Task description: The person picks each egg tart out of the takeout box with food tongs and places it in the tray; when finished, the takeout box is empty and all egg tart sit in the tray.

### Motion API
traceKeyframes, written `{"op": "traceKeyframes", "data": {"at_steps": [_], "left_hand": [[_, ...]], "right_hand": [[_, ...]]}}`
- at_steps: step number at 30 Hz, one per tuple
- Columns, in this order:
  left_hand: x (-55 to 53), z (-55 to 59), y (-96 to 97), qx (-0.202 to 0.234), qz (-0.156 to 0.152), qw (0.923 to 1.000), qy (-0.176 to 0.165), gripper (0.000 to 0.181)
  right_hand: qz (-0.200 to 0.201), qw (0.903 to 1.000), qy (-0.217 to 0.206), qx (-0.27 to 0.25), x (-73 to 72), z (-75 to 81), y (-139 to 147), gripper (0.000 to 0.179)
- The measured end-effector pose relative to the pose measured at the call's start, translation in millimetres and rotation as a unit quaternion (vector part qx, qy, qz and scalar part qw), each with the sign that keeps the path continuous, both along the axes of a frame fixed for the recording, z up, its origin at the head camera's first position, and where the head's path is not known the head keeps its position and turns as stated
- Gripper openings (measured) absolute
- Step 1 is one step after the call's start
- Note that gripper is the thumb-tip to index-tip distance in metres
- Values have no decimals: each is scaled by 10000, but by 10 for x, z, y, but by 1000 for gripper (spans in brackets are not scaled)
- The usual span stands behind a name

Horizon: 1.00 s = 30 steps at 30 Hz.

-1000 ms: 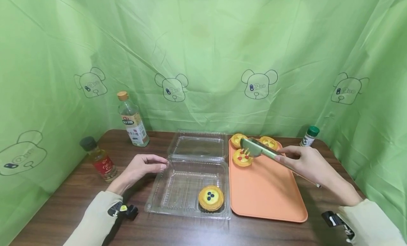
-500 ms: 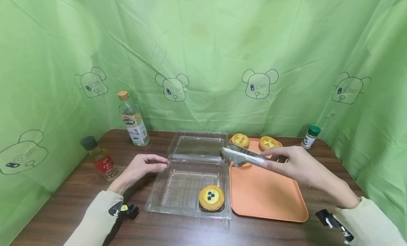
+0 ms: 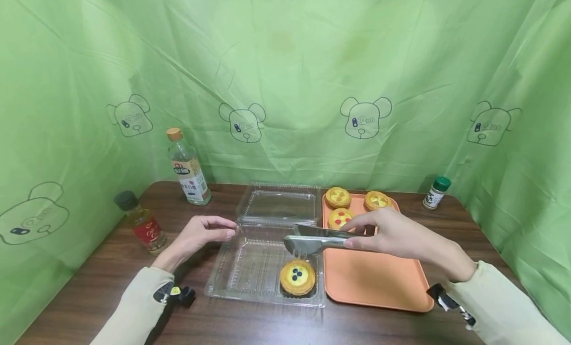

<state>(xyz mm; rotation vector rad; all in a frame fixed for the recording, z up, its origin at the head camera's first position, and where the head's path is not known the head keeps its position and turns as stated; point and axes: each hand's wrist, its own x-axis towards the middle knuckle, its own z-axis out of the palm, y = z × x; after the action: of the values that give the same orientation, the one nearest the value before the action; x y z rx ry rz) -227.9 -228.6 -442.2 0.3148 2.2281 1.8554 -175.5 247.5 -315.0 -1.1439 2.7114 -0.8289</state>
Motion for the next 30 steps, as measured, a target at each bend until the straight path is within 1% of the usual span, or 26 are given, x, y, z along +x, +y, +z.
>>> {"op": "traceKeyframes", "data": {"at_steps": [2, 6, 12, 17, 24, 30], "left_hand": [[-5, 9, 0, -30, -17, 10000, 28, 31], [-16, 13, -3, -63, -56, 10000, 53, 31], [-13, -3, -2, -17, -75, 10000, 56, 30], [-13, 0, 4, 57, -68, 10000, 7, 31], [-10, -1, 3, 31, -78, 10000, 22, 31], [-5, -6, 0, 96, -110, 9999, 51, 31]], "right_hand": [[153, 9999, 0, 75, -20, 2, -43, 25], [369, 9989, -167, 216, -44, 12, -118, 25], [535, 9969, -427, 382, -78, 9, -219, 22], [664, 9961, -385, 432, -106, -6, -270, 18], [820, 9953, -315, 416, -141, -33, -299, 18], [954, 9935, -460, 406, -159, -31, -342, 15]]}}
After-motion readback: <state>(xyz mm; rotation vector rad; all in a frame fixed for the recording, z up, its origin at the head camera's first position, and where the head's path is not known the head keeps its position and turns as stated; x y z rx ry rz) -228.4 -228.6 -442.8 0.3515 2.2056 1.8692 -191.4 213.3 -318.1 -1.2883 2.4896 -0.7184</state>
